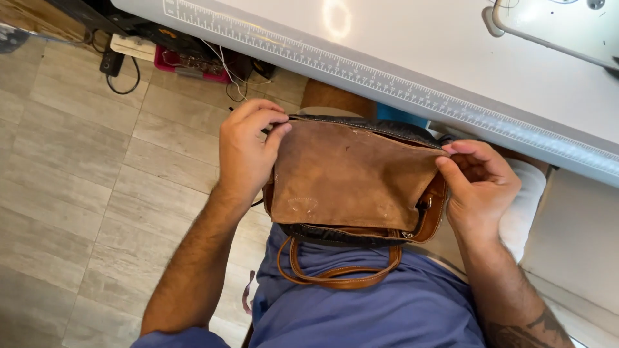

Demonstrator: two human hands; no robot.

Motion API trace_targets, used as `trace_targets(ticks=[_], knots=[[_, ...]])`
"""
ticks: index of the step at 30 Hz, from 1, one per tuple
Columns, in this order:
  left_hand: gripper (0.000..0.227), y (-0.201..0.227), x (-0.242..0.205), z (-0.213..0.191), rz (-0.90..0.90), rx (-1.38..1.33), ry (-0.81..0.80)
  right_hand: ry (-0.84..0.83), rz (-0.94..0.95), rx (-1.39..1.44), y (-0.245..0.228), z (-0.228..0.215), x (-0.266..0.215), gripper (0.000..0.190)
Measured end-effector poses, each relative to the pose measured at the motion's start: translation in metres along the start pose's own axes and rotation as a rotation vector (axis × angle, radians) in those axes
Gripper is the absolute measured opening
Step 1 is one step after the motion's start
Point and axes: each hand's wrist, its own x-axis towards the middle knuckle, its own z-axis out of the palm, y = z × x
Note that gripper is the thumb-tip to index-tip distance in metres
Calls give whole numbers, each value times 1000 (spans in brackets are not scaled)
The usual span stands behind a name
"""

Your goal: The person is fitting an internal lining into a leather bag and securing it with clips at a sewing station.

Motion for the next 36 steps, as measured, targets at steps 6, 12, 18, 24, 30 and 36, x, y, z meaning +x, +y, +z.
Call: trace_targets(ticks=[6,12,18,24,30,36], knots=[[15,-9,-8,5,3,-118,65,3,5,-20,-1,-2,0,22],[13,-7,-15,1,96,-175,77,-24,-52,-136,-5,-4,4,18],[13,-5,-17,2,102,-192,87,-51,-60,-220,-1,-5,9,15],[22,-12,-17,0,20,-138,69,-89,-261,-105,14,-10,16,23],[29,-11,-18,-1,30,-148,81,-148,-315,-197,-3,-8,14,27],[27,-6,-18,-3,3,-131,71,-123,-316,-191,0,-11,13,22]])
